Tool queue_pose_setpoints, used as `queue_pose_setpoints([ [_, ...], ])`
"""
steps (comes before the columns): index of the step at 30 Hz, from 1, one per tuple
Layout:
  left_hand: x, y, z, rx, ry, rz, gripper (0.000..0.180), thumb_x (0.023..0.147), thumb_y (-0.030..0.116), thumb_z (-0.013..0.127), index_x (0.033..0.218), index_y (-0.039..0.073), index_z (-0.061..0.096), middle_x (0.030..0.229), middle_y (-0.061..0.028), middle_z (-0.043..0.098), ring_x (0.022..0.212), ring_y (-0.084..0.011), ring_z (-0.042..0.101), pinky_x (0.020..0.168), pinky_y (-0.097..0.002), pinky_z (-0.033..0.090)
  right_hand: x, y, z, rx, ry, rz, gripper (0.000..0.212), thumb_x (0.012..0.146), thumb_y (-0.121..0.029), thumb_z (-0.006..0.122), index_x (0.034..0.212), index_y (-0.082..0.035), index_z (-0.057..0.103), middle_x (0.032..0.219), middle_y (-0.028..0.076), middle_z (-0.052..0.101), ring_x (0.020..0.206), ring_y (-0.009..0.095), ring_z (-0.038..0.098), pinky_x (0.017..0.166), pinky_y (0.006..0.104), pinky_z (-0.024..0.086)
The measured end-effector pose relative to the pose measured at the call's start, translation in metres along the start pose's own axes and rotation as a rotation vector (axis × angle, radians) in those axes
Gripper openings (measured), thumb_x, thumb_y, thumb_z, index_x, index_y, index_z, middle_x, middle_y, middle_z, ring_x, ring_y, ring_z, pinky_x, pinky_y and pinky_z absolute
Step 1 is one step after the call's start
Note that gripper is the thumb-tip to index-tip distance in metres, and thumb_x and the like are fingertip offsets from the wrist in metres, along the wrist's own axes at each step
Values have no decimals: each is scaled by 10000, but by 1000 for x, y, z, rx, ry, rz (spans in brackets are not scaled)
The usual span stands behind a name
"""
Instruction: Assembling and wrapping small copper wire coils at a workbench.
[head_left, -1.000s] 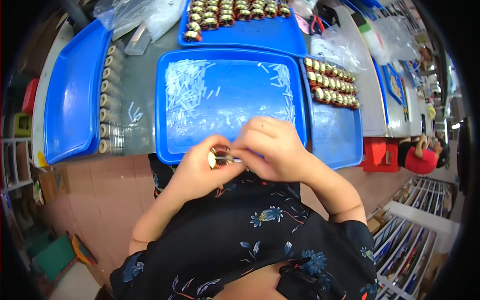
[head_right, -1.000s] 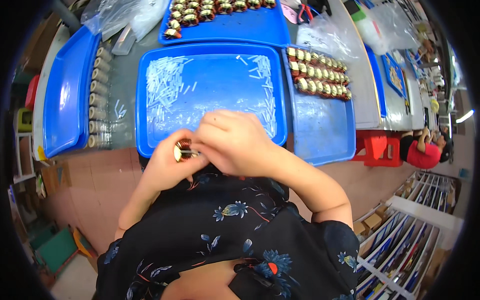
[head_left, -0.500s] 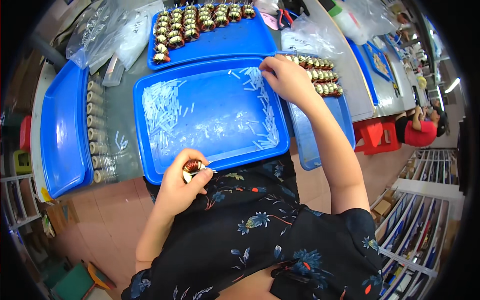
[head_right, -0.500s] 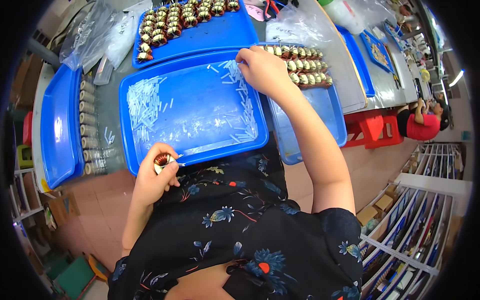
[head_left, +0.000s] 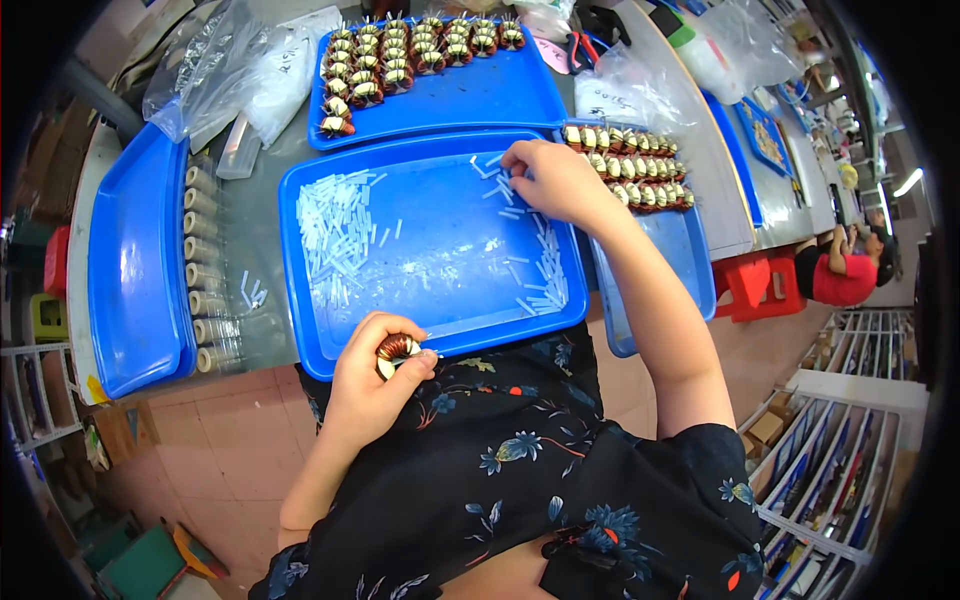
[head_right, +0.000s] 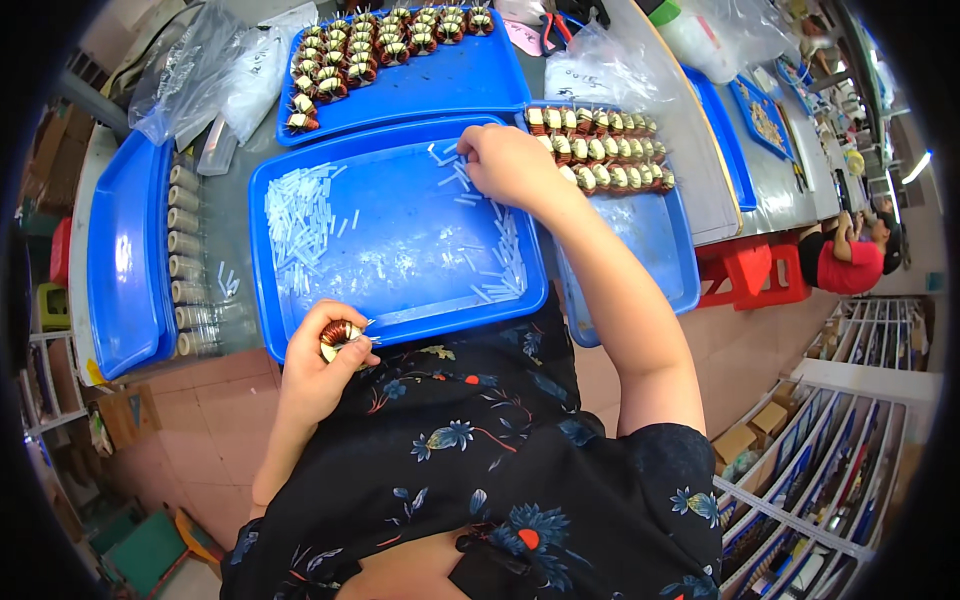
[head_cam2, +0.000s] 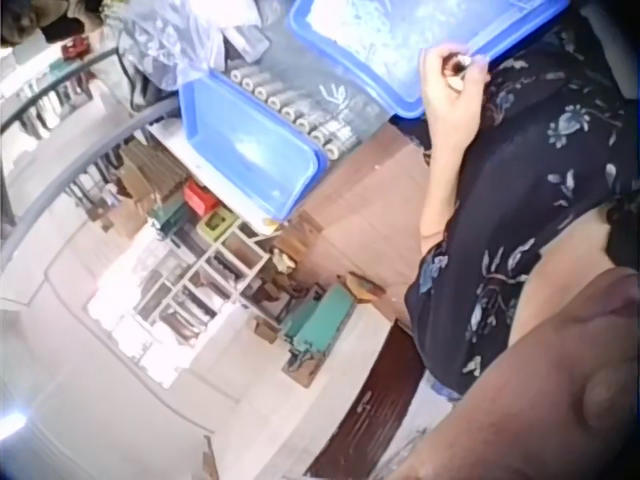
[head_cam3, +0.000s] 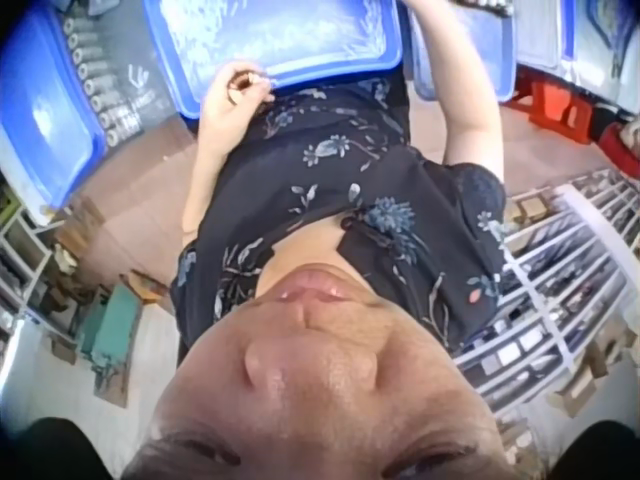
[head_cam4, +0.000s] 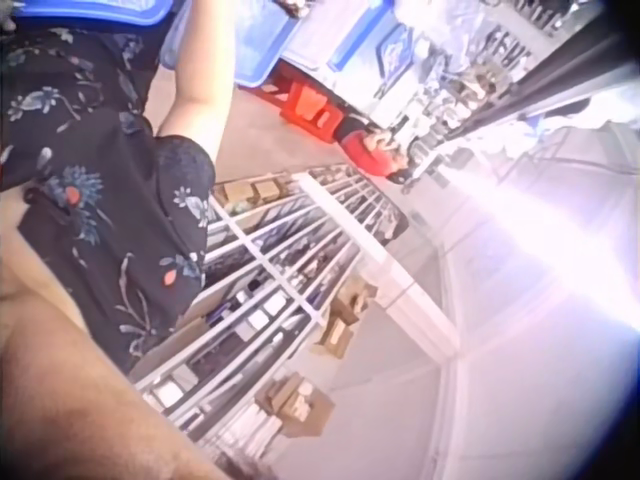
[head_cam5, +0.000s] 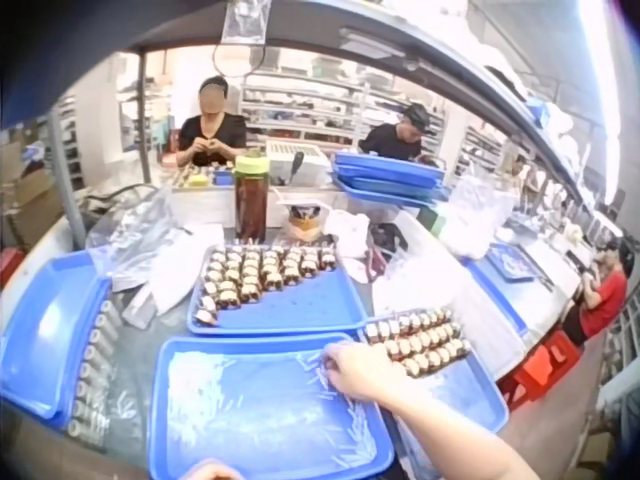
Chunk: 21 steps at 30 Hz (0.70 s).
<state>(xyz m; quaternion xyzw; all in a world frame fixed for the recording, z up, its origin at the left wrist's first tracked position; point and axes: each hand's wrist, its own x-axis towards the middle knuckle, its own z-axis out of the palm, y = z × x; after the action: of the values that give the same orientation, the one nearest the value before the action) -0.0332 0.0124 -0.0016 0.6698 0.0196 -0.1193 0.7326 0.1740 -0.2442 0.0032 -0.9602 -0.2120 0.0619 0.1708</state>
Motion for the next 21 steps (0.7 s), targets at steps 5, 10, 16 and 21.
queue_pose_setpoints([
  [5, 3, 3, -1, -130, -4, -104, 233, 890, -17, 675, 1090, -9, 556, 972, -45, 549, 812, -94, 615, 718, -243, 550, 4, 10, -11, 33, 59, -11, 252, 837, -88, 620, 1073, -31, 688, 903, 138, 714, 877, 288, 692, 804, 371, 535],
  [10, 6, -3, -1, -210, -12, -29, 260, 900, -19, 673, 1112, 5, 522, 932, -43, 572, 833, -86, 595, 716, -249, 570, 9, 3, -4, 55, 59, -128, 197, 835, -92, 642, 1017, -43, 695, 913, 144, 698, 897, 312, 674, 819, 395, 526],
  [16, 2, -3, -2, -222, -3, -54, 256, 904, -18, 669, 1112, 9, 523, 933, -38, 576, 832, -81, 592, 717, -248, 573, 19, -5, 7, -55, 4, -205, 121, 839, -165, 684, 937, -93, 687, 955, 114, 657, 929, 316, 650, 818, 413, 519],
  [21, 3, -1, -1, -160, 2, 0, 159, 915, -19, 646, 1055, -12, 571, 1013, -61, 545, 873, -103, 599, 717, -256, 587, 20, -4, 13, -87, 11, -231, 113, 863, -174, 662, 914, -75, 642, 934, 130, 644, 915, 341, 645, 788, 441, 522],
])
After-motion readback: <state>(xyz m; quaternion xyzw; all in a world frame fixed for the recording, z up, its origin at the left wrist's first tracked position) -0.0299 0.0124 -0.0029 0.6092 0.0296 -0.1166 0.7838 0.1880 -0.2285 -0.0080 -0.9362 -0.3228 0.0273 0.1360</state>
